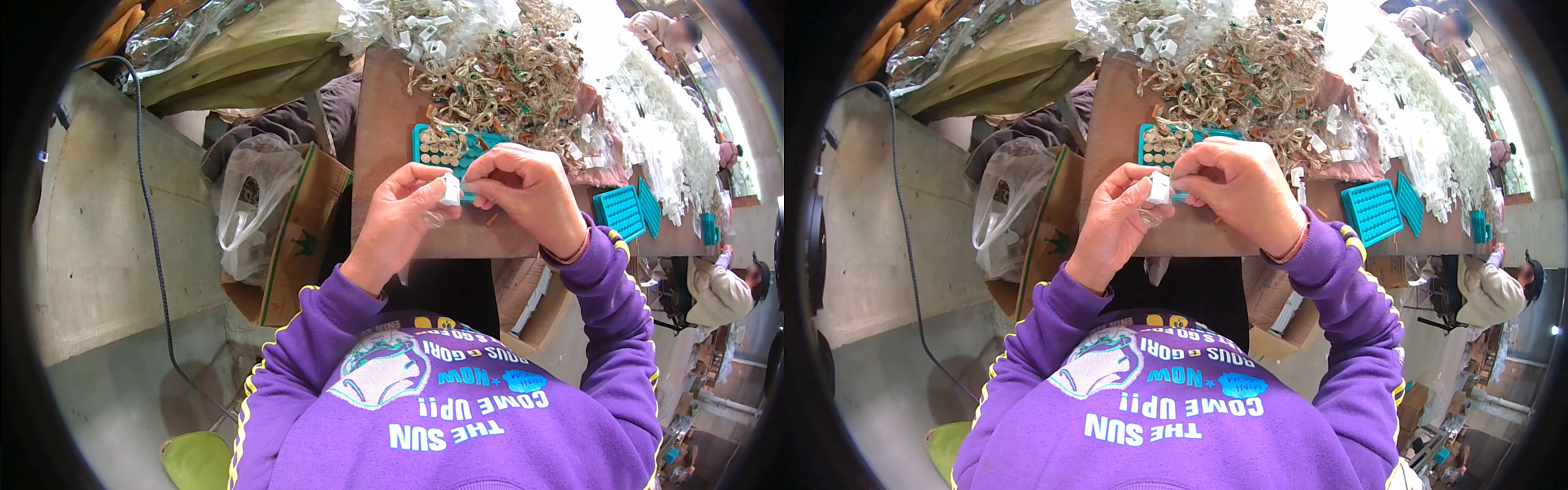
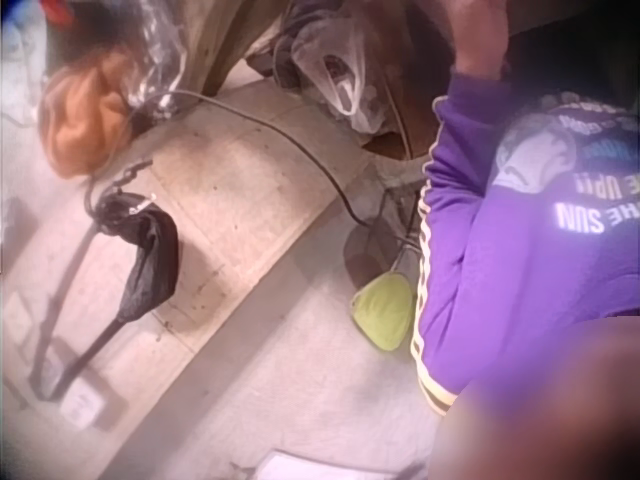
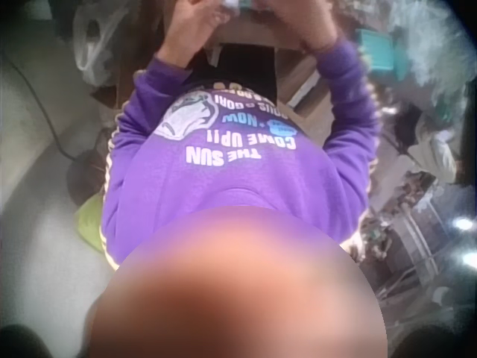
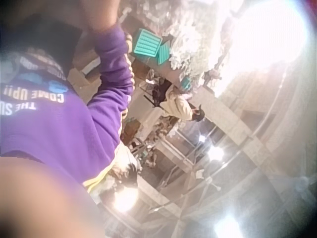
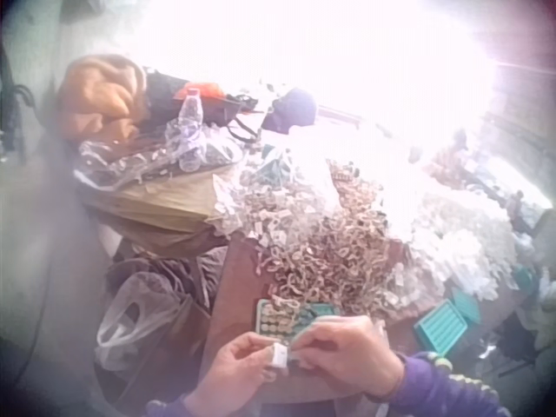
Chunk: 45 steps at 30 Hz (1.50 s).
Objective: The person repeatedly picks small white plastic components and metallic pins from a cluttered table, inserts the pins into the components, and places the assembled units into a teal tray. The person also briefly tests one component with a red light.
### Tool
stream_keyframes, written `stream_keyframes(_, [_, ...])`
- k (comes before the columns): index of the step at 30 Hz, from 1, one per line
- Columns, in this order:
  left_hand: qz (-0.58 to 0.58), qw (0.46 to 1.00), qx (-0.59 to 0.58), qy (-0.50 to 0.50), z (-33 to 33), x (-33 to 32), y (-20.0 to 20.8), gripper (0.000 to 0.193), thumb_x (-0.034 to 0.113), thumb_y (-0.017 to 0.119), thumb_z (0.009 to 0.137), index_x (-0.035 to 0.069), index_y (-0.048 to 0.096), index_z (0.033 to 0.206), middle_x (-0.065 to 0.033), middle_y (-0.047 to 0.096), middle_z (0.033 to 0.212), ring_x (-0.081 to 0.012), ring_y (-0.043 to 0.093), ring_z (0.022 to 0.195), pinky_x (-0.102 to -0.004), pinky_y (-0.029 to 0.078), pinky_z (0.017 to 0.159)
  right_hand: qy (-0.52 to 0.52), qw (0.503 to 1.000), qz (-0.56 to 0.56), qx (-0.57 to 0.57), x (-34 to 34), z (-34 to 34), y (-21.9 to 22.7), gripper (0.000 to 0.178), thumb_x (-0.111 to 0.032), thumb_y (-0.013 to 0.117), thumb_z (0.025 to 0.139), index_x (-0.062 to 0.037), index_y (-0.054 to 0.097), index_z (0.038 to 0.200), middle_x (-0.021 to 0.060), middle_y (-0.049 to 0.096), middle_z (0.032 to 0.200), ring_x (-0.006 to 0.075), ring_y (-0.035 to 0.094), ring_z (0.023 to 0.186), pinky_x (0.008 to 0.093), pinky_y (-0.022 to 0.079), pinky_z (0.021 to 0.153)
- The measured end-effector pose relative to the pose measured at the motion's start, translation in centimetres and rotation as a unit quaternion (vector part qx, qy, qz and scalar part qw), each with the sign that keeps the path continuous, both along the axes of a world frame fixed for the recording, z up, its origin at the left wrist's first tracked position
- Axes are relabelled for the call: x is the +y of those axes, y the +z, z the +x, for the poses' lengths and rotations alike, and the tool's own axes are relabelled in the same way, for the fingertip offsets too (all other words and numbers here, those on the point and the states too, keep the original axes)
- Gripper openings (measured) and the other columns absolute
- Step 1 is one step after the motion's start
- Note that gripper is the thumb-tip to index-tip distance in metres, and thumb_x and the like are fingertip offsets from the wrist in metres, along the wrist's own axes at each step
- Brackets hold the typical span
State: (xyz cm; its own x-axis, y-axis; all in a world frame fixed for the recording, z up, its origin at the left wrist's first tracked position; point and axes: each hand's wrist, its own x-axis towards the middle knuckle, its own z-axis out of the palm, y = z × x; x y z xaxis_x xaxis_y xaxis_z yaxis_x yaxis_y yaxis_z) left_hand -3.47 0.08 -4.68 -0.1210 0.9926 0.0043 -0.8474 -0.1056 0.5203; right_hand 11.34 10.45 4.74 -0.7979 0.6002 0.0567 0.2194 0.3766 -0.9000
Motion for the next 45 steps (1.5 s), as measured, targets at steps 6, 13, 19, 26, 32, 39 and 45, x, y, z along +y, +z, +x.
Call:
stream_keyframes(6, [0.006, 1.000, 0.004, 0.001, 0.0, -0.1, 0.0, 0.019, 0.010, 0.061, 0.095, -0.001, 0.060, 0.111, -0.0096, 0.068, 0.098, -0.0173, 0.067, 0.085, -0.0333, 0.055, 0.080, 0.004, 0.985, 0.170, -0.026, -0.7, -0.4, 0.3, 0.009, 0.001, 0.067, 0.078, -0.0029, 0.067, 0.086, 0.0090, 0.061, 0.075, 0.0211, 0.064, 0.064, 0.0308, 0.052, 0.057])
stream_keyframes(13, [0.007, 1.000, 0.008, -0.010, 0.0, -0.1, 0.2, 0.020, 0.012, 0.062, 0.095, -0.001, 0.061, 0.110, -0.0095, 0.068, 0.097, -0.0173, 0.067, 0.084, -0.0329, 0.055, 0.079, 0.020, 0.953, 0.302, -0.029, -1.3, -0.7, 0.4, 0.010, -0.001, 0.066, 0.077, -0.0061, 0.065, 0.086, 0.0099, 0.061, 0.078, 0.0307, 0.063, 0.071, 0.0373, 0.052, 0.060])
stream_keyframes(19, [0.000, 1.000, 0.014, -0.008, 0.0, -0.2, -0.1, 0.020, 0.013, 0.063, 0.095, 0.000, 0.061, 0.110, -0.0090, 0.068, 0.097, -0.0173, 0.067, 0.083, -0.0318, 0.055, 0.079, 0.021, 0.959, 0.283, -0.021, -1.1, -0.6, 0.2, 0.010, -0.002, 0.067, 0.077, -0.0063, 0.065, 0.086, 0.0097, 0.062, 0.078, 0.0299, 0.063, 0.069, 0.0364, 0.052, 0.060])
stream_keyframes(26, [0.013, 1.000, 0.007, -0.007, -0.3, -0.2, -0.4, 0.019, 0.016, 0.056, 0.099, 0.003, 0.058, 0.113, -0.0092, 0.065, 0.109, -0.0165, 0.065, 0.095, -0.0333, 0.057, 0.081, -0.109, 0.939, 0.327, 0.005, 0.5, 0.5, -2.6, 0.007, -0.004, 0.068, 0.081, -0.0075, 0.066, 0.086, 0.0086, 0.062, 0.078, 0.0278, 0.064, 0.067, 0.0347, 0.052, 0.059])
stream_keyframes(32, [0.027, 0.999, 0.039, -0.005, -0.1, -0.8, 0.0, 0.020, 0.015, 0.059, 0.097, 0.003, 0.058, 0.113, -0.0094, 0.066, 0.103, -0.0185, 0.066, 0.087, -0.0319, 0.056, 0.075, -0.184, 0.905, 0.378, 0.062, 0.7, 0.6, -6.4, 0.008, -0.003, 0.067, 0.083, -0.0070, 0.067, 0.090, 0.0105, 0.064, 0.084, 0.0298, 0.066, 0.073, 0.0348, 0.053, 0.063])
stream_keyframes(39, [0.349, 0.667, 0.606, 0.257, 0.2, -2.1, 6.0, 0.027, -0.006, 0.075, 0.073, 0.003, 0.063, 0.095, -0.0100, 0.066, 0.096, -0.0247, 0.068, 0.085, -0.0330, 0.057, 0.072, -0.199, 0.909, 0.343, 0.127, 0.9, 0.4, -7.2, 0.015, 0.005, 0.065, 0.080, -0.0046, 0.068, 0.091, 0.0099, 0.066, 0.087, 0.0279, 0.067, 0.077, 0.0335, 0.054, 0.067])
stream_keyframes(45, [0.110, 0.250, 0.853, 0.446, -5.7, 8.6, 11.0, 0.050, 0.039, 0.066, 0.084, 0.021, 0.059, 0.131, -0.0148, 0.057, 0.127, -0.0346, 0.054, 0.115, -0.0483, 0.040, 0.098, -0.219, 0.910, 0.325, 0.134, 1.1, 0.7, -7.3, 0.015, 0.006, 0.066, 0.079, -0.0046, 0.069, 0.090, 0.0104, 0.067, 0.087, 0.0262, 0.067, 0.077, 0.0322, 0.054, 0.067])
